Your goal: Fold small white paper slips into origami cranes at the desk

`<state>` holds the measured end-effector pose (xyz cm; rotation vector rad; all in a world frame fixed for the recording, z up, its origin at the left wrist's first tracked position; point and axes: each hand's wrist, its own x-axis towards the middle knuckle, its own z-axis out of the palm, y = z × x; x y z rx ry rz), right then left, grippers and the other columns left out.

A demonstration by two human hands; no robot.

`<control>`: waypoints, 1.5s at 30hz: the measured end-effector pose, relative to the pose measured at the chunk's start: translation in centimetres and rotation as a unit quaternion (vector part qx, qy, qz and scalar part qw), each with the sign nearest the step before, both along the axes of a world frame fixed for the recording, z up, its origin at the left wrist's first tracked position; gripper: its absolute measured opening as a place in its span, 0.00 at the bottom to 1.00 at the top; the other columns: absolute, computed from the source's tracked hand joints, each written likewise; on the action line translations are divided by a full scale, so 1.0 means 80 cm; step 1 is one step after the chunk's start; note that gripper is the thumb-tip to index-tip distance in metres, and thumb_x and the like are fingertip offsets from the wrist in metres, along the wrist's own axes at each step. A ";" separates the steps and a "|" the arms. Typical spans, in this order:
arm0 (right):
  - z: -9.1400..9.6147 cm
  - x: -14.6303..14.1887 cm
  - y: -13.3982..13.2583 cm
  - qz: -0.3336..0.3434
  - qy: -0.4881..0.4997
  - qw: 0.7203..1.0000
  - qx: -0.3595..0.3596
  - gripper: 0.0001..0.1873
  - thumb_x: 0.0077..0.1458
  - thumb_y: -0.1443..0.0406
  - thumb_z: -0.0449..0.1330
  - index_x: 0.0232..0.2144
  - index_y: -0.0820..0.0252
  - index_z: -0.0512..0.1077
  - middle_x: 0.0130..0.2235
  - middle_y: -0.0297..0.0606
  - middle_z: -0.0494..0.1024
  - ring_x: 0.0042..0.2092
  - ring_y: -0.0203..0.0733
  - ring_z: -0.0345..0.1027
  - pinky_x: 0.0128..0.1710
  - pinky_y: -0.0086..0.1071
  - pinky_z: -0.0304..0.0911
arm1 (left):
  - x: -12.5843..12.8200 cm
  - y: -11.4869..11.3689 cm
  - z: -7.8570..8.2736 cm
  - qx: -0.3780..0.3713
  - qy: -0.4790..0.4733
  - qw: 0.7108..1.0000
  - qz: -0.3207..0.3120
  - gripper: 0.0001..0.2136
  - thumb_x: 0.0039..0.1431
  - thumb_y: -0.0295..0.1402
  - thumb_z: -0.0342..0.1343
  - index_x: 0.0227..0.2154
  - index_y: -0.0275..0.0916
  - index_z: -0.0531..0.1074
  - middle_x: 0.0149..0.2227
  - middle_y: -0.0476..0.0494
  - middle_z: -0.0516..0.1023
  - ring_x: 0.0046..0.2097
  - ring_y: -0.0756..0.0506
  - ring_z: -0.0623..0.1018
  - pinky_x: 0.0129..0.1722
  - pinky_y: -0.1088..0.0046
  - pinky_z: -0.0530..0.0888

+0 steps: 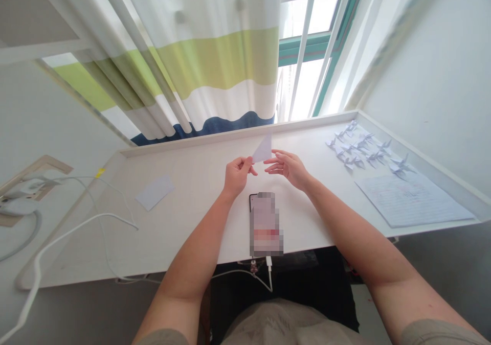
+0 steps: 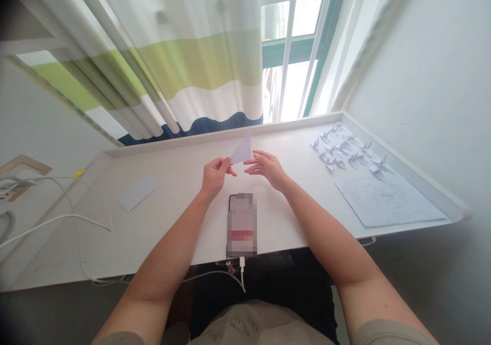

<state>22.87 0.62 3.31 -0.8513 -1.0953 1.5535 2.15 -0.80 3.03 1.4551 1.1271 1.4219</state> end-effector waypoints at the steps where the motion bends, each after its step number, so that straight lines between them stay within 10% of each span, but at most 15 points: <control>1: 0.000 0.000 0.000 -0.002 0.000 1.000 -0.005 0.28 0.50 0.51 0.76 0.48 0.57 0.77 0.40 0.44 0.87 0.37 0.48 0.83 0.40 0.41 0.78 | 0.000 0.000 0.000 0.002 -0.002 1.000 0.001 0.24 0.62 0.57 0.62 0.28 0.39 0.77 0.22 0.47 0.79 0.28 0.48 0.78 0.39 0.69 0.75; 8: -0.006 -0.004 0.003 -0.014 -0.014 0.999 0.039 0.28 0.44 0.48 0.79 0.41 0.58 0.81 0.38 0.41 0.86 0.40 0.45 0.82 0.47 0.43 0.77 | 0.000 0.002 -0.008 -0.035 0.060 0.997 -0.044 0.20 0.65 0.51 0.61 0.27 0.38 0.77 0.25 0.45 0.81 0.29 0.47 0.77 0.38 0.69 0.73; 14: -0.010 -0.008 0.005 -0.123 -0.057 0.989 0.065 0.29 0.37 0.42 0.79 0.27 0.58 0.79 0.27 0.36 0.81 0.31 0.41 0.74 0.36 0.38 0.73 | -0.002 0.004 -0.014 0.107 0.184 0.972 0.101 0.15 0.63 0.38 0.64 0.51 0.40 0.75 0.49 0.38 0.83 0.52 0.40 0.81 0.50 0.62 0.76; 19: -0.011 -0.013 -0.001 -0.153 -0.113 0.975 0.117 0.31 0.40 0.38 0.76 0.25 0.57 0.76 0.28 0.37 0.81 0.31 0.41 0.73 0.34 0.36 0.69 | 0.001 -0.003 -0.016 0.221 0.358 0.907 0.005 0.27 0.66 0.46 0.64 0.63 0.40 0.71 0.61 0.33 0.77 0.63 0.34 0.74 0.64 0.52 0.71; 25: -0.010 -0.019 -0.010 -0.160 -0.176 0.961 0.143 0.32 0.43 0.36 0.74 0.23 0.56 0.73 0.24 0.34 0.76 0.26 0.37 0.65 0.27 0.33 0.61 | 0.004 -0.008 -0.016 0.218 0.427 0.877 0.034 0.44 0.66 0.54 0.62 0.75 0.36 0.52 0.68 0.25 0.70 0.66 0.30 0.71 0.62 0.51 0.72; 30: -0.009 -0.022 -0.009 -0.174 -0.140 0.965 0.136 0.33 0.40 0.36 0.75 0.21 0.56 0.71 0.23 0.33 0.74 0.27 0.37 0.64 0.27 0.32 0.61 | 0.003 -0.011 -0.005 0.269 0.444 0.854 0.022 0.33 0.71 0.51 0.55 0.72 0.40 0.61 0.65 0.29 0.75 0.64 0.35 0.75 0.62 0.55 0.71; 37: -0.006 -0.022 -0.005 -0.140 -0.059 0.982 0.109 0.36 0.40 0.33 0.73 0.20 0.56 0.67 0.22 0.30 0.70 0.25 0.35 0.61 0.28 0.32 0.62 | 0.002 -0.012 -0.006 0.186 0.327 0.927 0.009 0.26 0.78 0.50 0.42 0.56 0.38 0.78 0.42 0.37 0.85 0.41 0.41 0.81 0.44 0.65 0.75; 41: -0.003 -0.020 -0.006 -0.135 -0.070 0.983 0.100 0.36 0.40 0.33 0.73 0.21 0.55 0.68 0.22 0.30 0.70 0.26 0.35 0.61 0.28 0.32 0.61 | 0.007 -0.012 -0.004 0.062 0.137 0.987 0.054 0.28 0.74 0.56 0.45 0.35 0.38 0.78 0.27 0.46 0.76 0.30 0.47 0.73 0.31 0.71 0.68; 45: -0.002 -0.012 -0.003 -0.161 -0.097 0.976 0.113 0.35 0.41 0.34 0.73 0.21 0.56 0.68 0.23 0.31 0.71 0.27 0.35 0.61 0.29 0.32 0.59 | 0.016 -0.011 -0.001 -0.033 -0.031 0.999 -0.003 0.24 0.67 0.59 0.56 0.40 0.39 0.75 0.30 0.46 0.80 0.31 0.47 0.76 0.31 0.73 0.70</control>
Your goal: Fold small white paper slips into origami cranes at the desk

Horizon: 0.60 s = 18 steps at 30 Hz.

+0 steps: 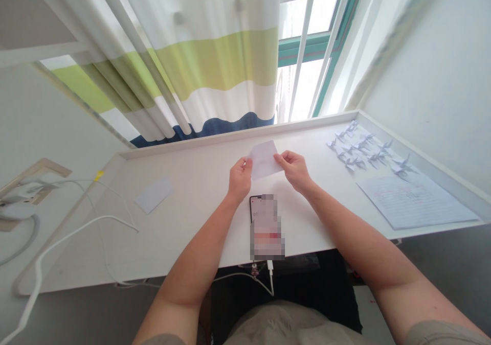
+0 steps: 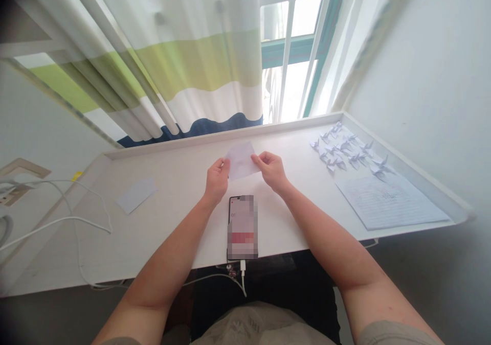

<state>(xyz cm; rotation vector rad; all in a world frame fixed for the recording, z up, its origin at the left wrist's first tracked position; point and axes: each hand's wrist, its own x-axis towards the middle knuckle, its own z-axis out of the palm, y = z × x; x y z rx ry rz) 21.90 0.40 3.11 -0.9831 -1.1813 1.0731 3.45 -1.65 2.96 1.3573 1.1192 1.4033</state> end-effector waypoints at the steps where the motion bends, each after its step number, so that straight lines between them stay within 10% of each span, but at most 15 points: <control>1: 0.000 0.002 0.001 -0.004 -0.005 1.000 0.002 0.35 0.41 0.34 0.73 0.22 0.56 0.69 0.24 0.31 0.71 0.28 0.36 0.62 0.30 0.33 0.60 | 0.002 0.000 0.000 -0.019 -0.024 0.999 -0.019 0.24 0.66 0.58 0.59 0.44 0.40 0.75 0.32 0.45 0.82 0.32 0.47 0.77 0.31 0.72 0.71; 18: -0.002 0.000 -0.001 0.050 -0.033 0.998 -0.017 0.20 0.47 0.49 0.74 0.28 0.60 0.80 0.30 0.39 0.83 0.32 0.42 0.76 0.33 0.36 0.73 | 0.004 0.000 0.008 -0.157 -0.063 0.986 -0.016 0.15 0.59 0.39 0.65 0.44 0.35 0.75 0.37 0.40 0.84 0.34 0.45 0.84 0.35 0.68 0.82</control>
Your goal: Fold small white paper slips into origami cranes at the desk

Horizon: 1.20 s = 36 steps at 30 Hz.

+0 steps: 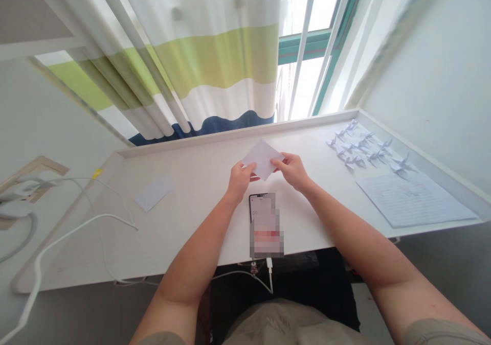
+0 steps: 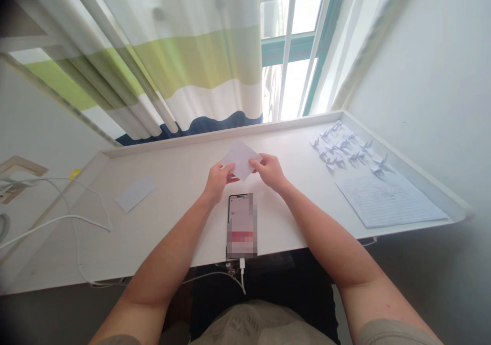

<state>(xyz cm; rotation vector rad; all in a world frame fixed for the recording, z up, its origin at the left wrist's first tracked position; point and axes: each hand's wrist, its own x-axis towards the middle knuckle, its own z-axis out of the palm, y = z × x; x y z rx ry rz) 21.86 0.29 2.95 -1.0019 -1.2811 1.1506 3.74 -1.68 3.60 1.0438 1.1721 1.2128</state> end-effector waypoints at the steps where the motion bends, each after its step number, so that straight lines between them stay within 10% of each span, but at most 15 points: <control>1: 0.000 0.001 0.001 0.006 0.004 1.000 -0.012 0.19 0.47 0.51 0.74 0.27 0.60 0.80 0.29 0.39 0.83 0.32 0.42 0.75 0.33 0.36 0.73 | -0.002 0.001 -0.001 0.005 0.013 1.000 0.005 0.14 0.58 0.40 0.66 0.41 0.36 0.75 0.36 0.41 0.83 0.33 0.45 0.83 0.32 0.69 0.81; 27: -0.006 0.006 0.006 0.092 0.045 0.993 -0.058 0.13 0.54 0.54 0.66 0.35 0.57 0.80 0.37 0.40 0.82 0.39 0.46 0.77 0.39 0.41 0.78 | -0.033 0.025 -0.020 0.087 0.017 0.995 -0.040 0.13 0.52 0.41 0.64 0.35 0.37 0.78 0.39 0.41 0.81 0.39 0.45 0.81 0.39 0.64 0.82; 31: -0.019 0.000 -0.001 0.102 -0.060 0.993 -0.017 0.50 0.48 0.55 0.73 0.70 0.49 0.62 0.49 0.42 0.80 0.45 0.48 0.78 0.49 0.47 0.76 | -0.030 0.027 -0.026 0.135 0.090 0.987 0.015 0.19 0.52 0.41 0.67 0.46 0.39 0.76 0.42 0.42 0.80 0.36 0.48 0.80 0.38 0.67 0.81; 36: -0.042 -0.012 -0.011 0.127 -0.200 0.971 0.020 0.76 0.43 0.54 0.77 0.78 0.42 0.31 0.65 0.54 0.66 0.59 0.59 0.74 0.54 0.52 0.73 | -0.034 0.028 -0.030 0.160 0.169 0.969 0.085 0.13 0.56 0.38 0.63 0.43 0.39 0.77 0.44 0.41 0.81 0.32 0.48 0.77 0.34 0.69 0.78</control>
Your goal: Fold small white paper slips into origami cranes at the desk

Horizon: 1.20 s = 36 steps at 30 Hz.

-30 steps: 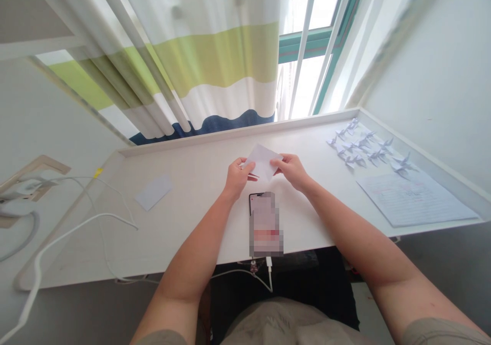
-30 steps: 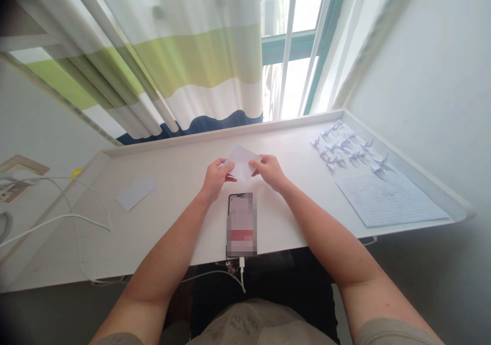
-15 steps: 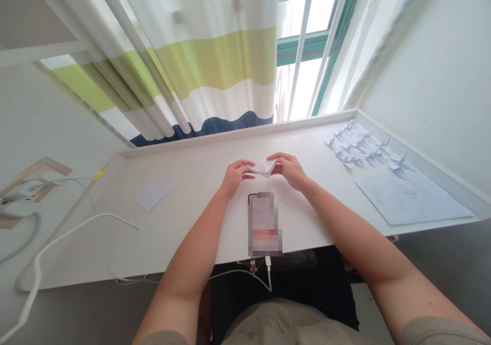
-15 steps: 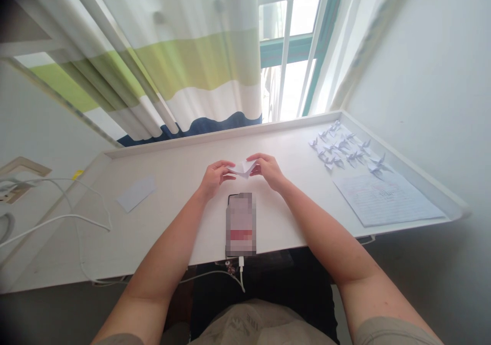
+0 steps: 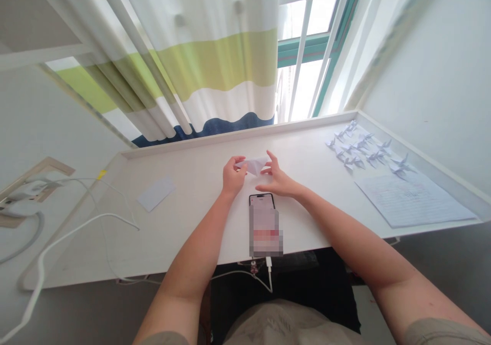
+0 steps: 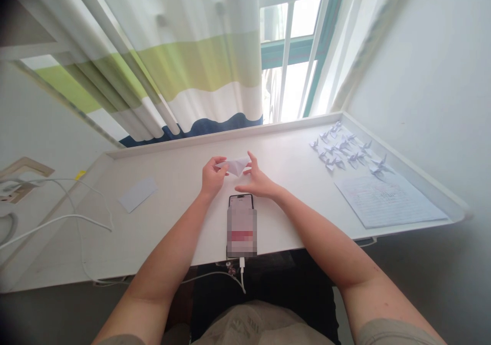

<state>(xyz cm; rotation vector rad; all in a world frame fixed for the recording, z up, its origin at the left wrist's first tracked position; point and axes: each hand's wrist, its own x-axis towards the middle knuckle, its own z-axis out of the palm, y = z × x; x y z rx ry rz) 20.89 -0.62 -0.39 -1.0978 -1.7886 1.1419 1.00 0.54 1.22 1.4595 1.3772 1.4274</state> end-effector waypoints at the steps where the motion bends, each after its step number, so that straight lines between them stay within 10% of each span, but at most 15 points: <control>1: -0.002 -0.003 -0.002 0.007 -0.030 0.999 0.028 0.77 0.43 0.54 0.77 0.78 0.43 0.30 0.65 0.55 0.66 0.60 0.61 0.72 0.57 0.55 0.71 | -0.001 0.000 0.000 0.002 0.013 1.000 0.010 0.12 0.57 0.37 0.62 0.43 0.39 0.77 0.45 0.40 0.82 0.32 0.48 0.77 0.34 0.69 0.78; 9: 0.002 -0.007 -0.008 0.069 -0.150 0.981 0.104 0.78 0.42 0.52 0.78 0.78 0.45 0.29 0.73 0.58 0.58 0.70 0.70 0.60 0.68 0.68 0.52 | -0.003 -0.003 0.004 0.008 0.053 0.998 0.040 0.09 0.58 0.34 0.60 0.41 0.39 0.79 0.44 0.42 0.83 0.33 0.47 0.78 0.35 0.68 0.78; 18: 0.002 0.025 0.005 0.162 -0.064 0.984 -0.037 0.84 0.45 0.49 0.79 0.76 0.45 0.17 0.78 0.59 0.45 0.78 0.66 0.45 0.71 0.61 0.53 | 0.002 -0.003 0.008 -0.003 -0.020 0.999 0.036 0.10 0.56 0.34 0.61 0.39 0.37 0.79 0.40 0.43 0.82 0.32 0.48 0.78 0.28 0.74 0.78; 27: 0.000 0.025 0.006 0.230 -0.137 0.961 0.063 0.83 0.43 0.52 0.80 0.78 0.46 0.22 0.81 0.49 0.31 0.80 0.70 0.28 0.76 0.65 0.36 | 0.000 -0.001 0.003 0.003 -0.030 0.999 0.031 0.10 0.55 0.34 0.63 0.39 0.37 0.79 0.39 0.43 0.82 0.31 0.49 0.78 0.28 0.74 0.80; 32: 0.002 0.028 0.007 0.235 -0.120 0.962 0.063 0.81 0.43 0.56 0.80 0.79 0.45 0.26 0.80 0.49 0.34 0.79 0.70 0.31 0.76 0.66 0.37 | -0.002 0.000 0.002 0.001 -0.031 0.999 0.033 0.10 0.55 0.34 0.63 0.39 0.37 0.80 0.38 0.44 0.82 0.30 0.49 0.77 0.28 0.74 0.80; 36: 0.009 0.027 0.008 0.171 -0.030 0.985 -0.007 0.68 0.55 0.56 0.72 0.78 0.39 0.26 0.78 0.53 0.42 0.74 0.67 0.56 0.70 0.67 0.57 | 0.000 0.001 0.001 0.010 -0.044 0.999 0.028 0.10 0.55 0.34 0.63 0.39 0.37 0.80 0.41 0.43 0.82 0.31 0.49 0.77 0.27 0.75 0.80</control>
